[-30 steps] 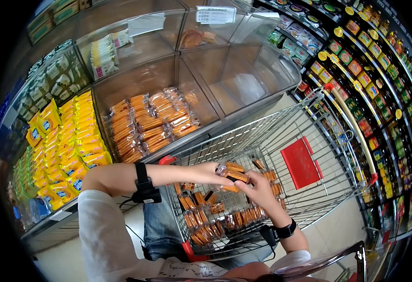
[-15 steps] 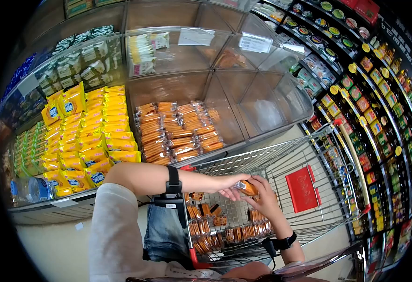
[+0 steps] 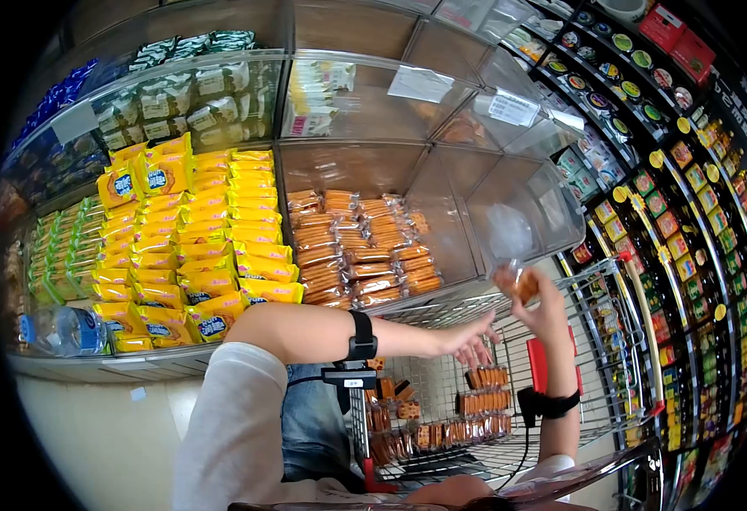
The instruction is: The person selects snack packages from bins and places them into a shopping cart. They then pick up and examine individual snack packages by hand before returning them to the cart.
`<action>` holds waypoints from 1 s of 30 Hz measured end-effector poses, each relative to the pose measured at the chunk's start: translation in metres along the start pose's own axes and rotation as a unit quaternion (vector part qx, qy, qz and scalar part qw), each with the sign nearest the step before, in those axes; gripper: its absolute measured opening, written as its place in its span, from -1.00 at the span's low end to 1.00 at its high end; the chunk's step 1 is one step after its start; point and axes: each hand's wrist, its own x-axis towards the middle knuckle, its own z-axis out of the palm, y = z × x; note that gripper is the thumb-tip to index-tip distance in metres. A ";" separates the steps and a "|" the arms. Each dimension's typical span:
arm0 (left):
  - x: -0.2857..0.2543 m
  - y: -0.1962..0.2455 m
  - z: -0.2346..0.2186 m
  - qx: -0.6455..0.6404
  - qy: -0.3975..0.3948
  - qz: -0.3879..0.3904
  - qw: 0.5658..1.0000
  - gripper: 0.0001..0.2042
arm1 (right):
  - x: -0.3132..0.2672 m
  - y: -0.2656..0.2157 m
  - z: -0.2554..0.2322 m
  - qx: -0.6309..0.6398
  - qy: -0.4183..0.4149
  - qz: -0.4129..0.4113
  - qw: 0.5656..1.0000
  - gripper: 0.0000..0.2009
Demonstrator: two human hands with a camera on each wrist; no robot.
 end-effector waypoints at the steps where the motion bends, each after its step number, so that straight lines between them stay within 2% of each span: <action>1: 0.005 -0.006 0.001 0.038 0.001 -0.026 0.999 -0.13 | 0.013 -0.002 0.000 -0.018 0.042 -0.032 0.998 -0.53; 2: 0.009 -0.015 0.002 0.077 0.002 -0.051 0.996 -0.14 | 0.030 -0.007 -0.001 -0.037 0.085 -0.064 0.994 -0.54; 3: 0.010 -0.019 0.004 0.097 -0.003 -0.104 0.990 -0.20 | 0.045 -0.015 0.002 -0.025 0.088 -0.058 0.994 -0.55; 4: 0.012 -0.023 0.003 0.097 0.000 -0.103 0.990 -0.20 | 0.061 -0.024 0.007 -0.023 0.086 -0.061 0.994 -0.55; 5: 0.016 -0.029 0.000 0.285 -0.135 -0.139 0.939 -0.27 | 0.076 -0.035 0.014 -0.025 0.050 -0.093 0.994 -0.54; 6: 0.018 -0.037 -0.002 0.457 -0.263 -0.168 0.833 -0.33 | 0.090 -0.047 0.021 -0.027 0.013 -0.125 0.992 -0.54; 8: -0.009 -0.066 -0.009 0.678 -0.222 -0.117 0.691 -0.57 | 0.115 -0.073 0.036 -0.004 -0.047 -0.191 0.980 -0.55; 9: -0.018 -0.073 -0.012 0.730 -0.208 -0.126 0.639 -0.59 | 0.126 -0.078 0.049 -0.001 -0.062 -0.211 0.975 -0.56; 11: -0.019 -0.073 -0.020 0.753 -0.212 -0.157 0.603 -0.62 | 0.143 -0.085 0.076 0.013 -0.079 -0.226 0.971 -0.55; 13: -0.012 -0.061 -0.020 0.763 -0.205 -0.159 0.592 -0.65 | 0.151 -0.091 0.103 0.015 -0.087 -0.245 0.966 -0.55; 15: -0.002 -0.049 -0.017 0.767 -0.204 -0.143 0.592 -0.67 | 0.156 -0.097 0.124 0.011 -0.174 -0.247 0.953 -0.54; 16: 0.001 -0.049 -0.016 0.767 -0.205 -0.136 0.593 -0.68 | 0.156 -0.100 0.131 0.006 -0.266 -0.175 0.948 -0.52; 18: 0.010 -0.063 -0.017 0.768 -0.205 -0.134 0.592 -0.69 | 0.159 -0.092 0.140 0.043 -0.313 -0.163 0.934 -0.53; 19: 0.016 -0.080 -0.017 0.775 -0.206 -0.151 0.579 -0.70 | 0.163 -0.083 0.145 0.043 -0.315 -0.164 0.934 -0.53; 21: 0.017 -0.087 -0.015 0.781 -0.210 -0.179 0.560 -0.70 | 0.173 -0.075 0.147 0.161 -0.405 -0.086 0.896 -0.55; 22: 0.019 -0.089 -0.016 0.782 -0.213 -0.182 0.557 -0.70 | 0.172 -0.071 0.149 0.161 -0.406 -0.085 0.895 -0.55; 24: 0.016 -0.082 -0.014 0.784 -0.214 -0.189 0.552 -0.70 | 0.168 -0.080 0.143 0.121 -0.344 -0.067 0.929 -0.56; 25: 0.014 -0.080 -0.013 0.786 -0.215 -0.194 0.546 -0.69 | 0.168 -0.078 0.150 0.108 -0.286 -0.078 0.949 -0.55; 26: 0.014 -0.077 -0.012 0.786 -0.213 -0.199 0.545 -0.69 | 0.168 -0.084 0.150 0.108 -0.287 -0.078 0.949 -0.55; 28: 0.012 -0.071 -0.013 0.788 -0.212 -0.198 0.542 -0.68 | 0.170 -0.095 0.147 0.108 -0.201 -0.072 0.971 -0.55; 30: 0.012 -0.070 -0.012 0.788 -0.216 -0.205 0.539 -0.68 | 0.172 -0.094 0.157 0.103 -0.212 -0.071 0.969 -0.55</action>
